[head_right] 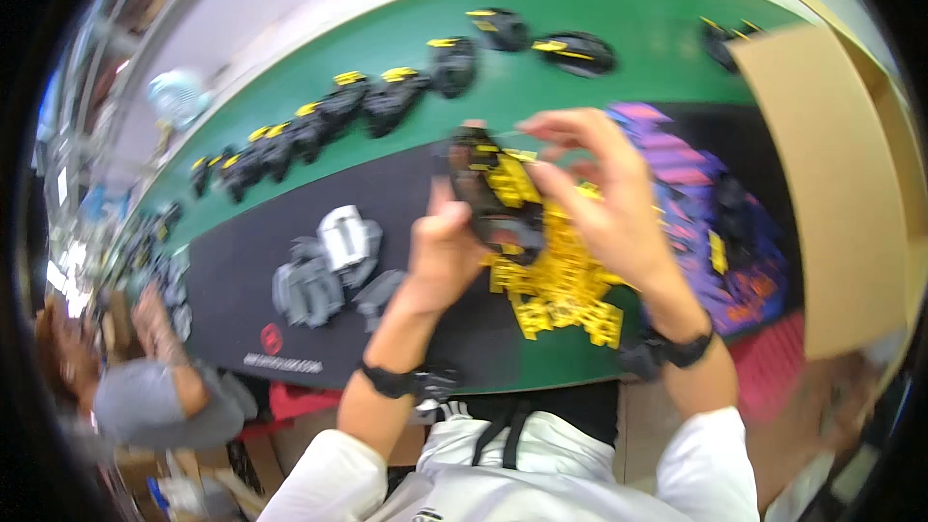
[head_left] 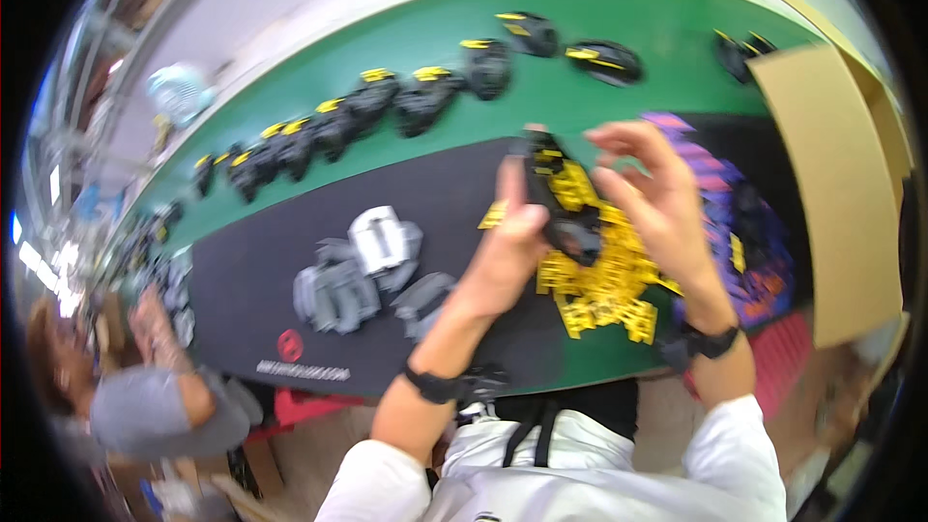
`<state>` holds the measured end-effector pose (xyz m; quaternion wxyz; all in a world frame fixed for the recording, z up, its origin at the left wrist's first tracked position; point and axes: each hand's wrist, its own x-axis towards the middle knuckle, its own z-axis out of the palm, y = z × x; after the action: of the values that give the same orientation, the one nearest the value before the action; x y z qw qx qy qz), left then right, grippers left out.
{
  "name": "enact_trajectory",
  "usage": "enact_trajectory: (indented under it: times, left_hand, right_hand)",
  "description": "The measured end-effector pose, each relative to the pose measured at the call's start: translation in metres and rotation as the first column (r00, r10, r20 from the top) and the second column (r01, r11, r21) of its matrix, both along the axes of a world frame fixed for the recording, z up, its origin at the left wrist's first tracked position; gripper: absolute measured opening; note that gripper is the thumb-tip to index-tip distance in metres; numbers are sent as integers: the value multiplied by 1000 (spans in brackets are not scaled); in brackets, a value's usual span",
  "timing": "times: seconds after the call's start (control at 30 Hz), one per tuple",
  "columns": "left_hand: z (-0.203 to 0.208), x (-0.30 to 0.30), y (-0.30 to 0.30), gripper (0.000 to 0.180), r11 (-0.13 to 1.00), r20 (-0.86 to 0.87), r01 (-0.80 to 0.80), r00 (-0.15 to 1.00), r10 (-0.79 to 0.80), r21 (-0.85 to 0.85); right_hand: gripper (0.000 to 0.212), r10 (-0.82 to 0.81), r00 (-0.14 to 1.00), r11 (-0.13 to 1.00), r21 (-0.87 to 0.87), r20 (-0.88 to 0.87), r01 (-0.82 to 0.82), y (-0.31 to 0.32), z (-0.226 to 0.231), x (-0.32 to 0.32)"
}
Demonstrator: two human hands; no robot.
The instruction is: Assembling plastic internal components into game controller shells at a production line table.
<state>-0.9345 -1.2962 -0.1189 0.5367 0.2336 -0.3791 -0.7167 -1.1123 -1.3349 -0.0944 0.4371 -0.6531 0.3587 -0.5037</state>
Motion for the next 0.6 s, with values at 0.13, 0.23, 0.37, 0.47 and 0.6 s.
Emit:
enact_trajectory:
  times: [0.13,0.23,0.37,0.47,0.6]
  left_hand:
    - [-9,-3,8,83,998,116,36,993,-31,-42]
    - [-21,-15,4,76,998,-29,64,998,-64,-15]
    - [-20,-2,5,70,988,-17,155,988,-156,-22]
    - [-23,2,6,70,994,9,109,994,-109,-29]
    - [-10,-5,1,69,983,107,170,979,-176,65]
  right_hand:
    - [27,83,996,987,131,35,-87,6,-2,-10]
    - [24,109,994,986,130,-9,-107,9,-1,-15]
    - [21,178,984,962,212,-9,-172,8,-3,-16]
    - [21,253,967,909,332,42,-252,8,2,-10]
    - [22,219,974,921,319,57,-225,10,2,-17]
